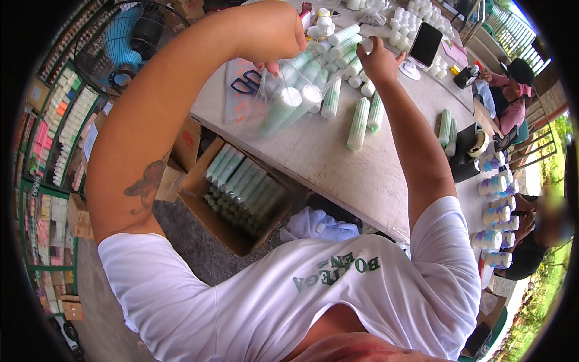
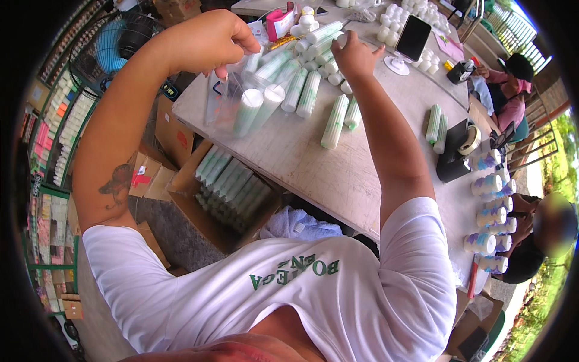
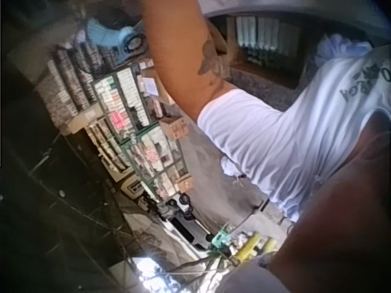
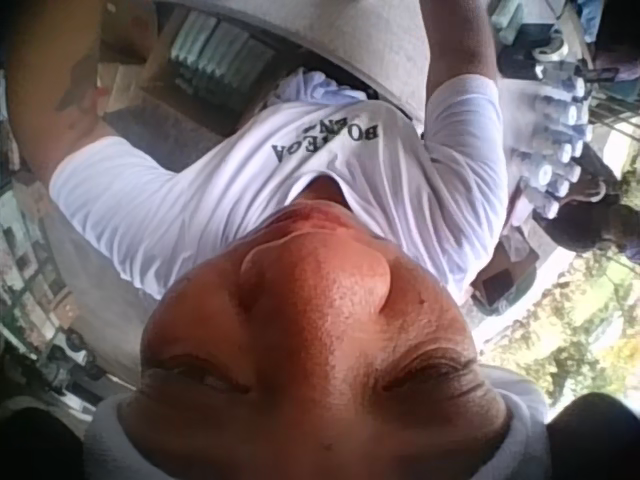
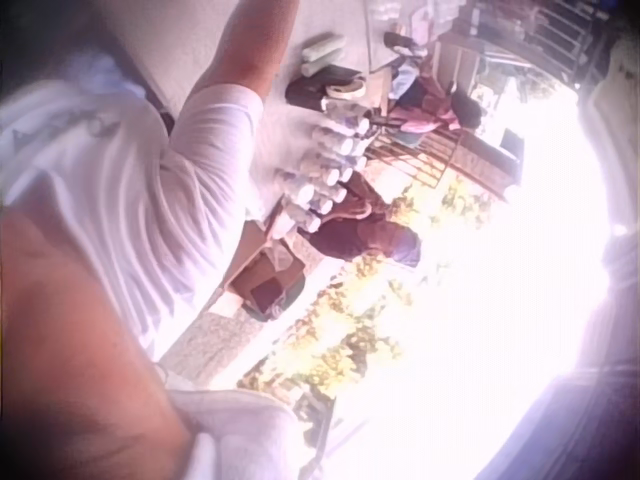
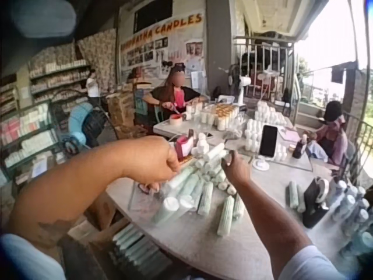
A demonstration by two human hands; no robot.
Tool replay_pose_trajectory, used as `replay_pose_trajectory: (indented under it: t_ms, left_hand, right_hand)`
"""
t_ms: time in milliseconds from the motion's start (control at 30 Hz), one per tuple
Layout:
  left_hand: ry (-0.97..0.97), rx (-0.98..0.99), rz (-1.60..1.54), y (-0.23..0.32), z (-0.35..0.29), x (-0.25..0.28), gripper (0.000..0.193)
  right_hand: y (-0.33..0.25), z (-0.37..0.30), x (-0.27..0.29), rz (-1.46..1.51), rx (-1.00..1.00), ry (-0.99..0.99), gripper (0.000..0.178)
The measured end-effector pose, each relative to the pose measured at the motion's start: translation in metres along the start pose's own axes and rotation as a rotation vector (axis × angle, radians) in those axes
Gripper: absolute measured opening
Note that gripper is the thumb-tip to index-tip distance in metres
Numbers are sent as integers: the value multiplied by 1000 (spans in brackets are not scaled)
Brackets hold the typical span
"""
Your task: The person repeatedly picks up cylindrical green candles from a table, places them into clear plastic bags, and seals the bags. The person then places the packaged candles into a cardboard box. The process is repeated multiple times throughout the video.
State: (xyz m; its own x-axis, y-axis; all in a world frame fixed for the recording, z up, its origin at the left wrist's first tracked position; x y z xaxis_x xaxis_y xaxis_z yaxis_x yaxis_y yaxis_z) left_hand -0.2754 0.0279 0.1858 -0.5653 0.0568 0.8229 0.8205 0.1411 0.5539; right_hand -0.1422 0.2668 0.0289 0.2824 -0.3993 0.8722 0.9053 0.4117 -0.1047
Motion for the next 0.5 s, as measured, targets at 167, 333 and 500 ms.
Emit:
replay_pose_trajectory:
  t_ms: [167, 333, 500]
  left_hand:
    - [-76, 5, 15, 1, 2, 4, 28]
    - [-35, 164, -117, -16, 13, -4, 30]
    - [-8, 87, -91, -2, 1, -7, 29]
  right_hand:
    - [30, -29, 149, 1283, 48, 11, 44]
    - [-3, -75, 215, 1153, 441, -89, 38]
    - [-48, -101, 228, 830, 492, -181, 40]
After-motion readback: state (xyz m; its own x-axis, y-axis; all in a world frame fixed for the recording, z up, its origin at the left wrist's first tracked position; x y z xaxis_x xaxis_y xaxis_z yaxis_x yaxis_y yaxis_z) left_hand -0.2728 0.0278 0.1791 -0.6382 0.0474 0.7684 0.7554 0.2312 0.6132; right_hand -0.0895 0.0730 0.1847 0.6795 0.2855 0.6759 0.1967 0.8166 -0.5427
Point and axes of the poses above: each hand's wrist, its own z-axis towards the middle knuckle, its own x-axis out of the back of the hand, y = z × x, the point moved 4 cm from there along z, towards the middle knuckle, and after that the axes turned 13 degrees about -z, right-handed, at the moved point
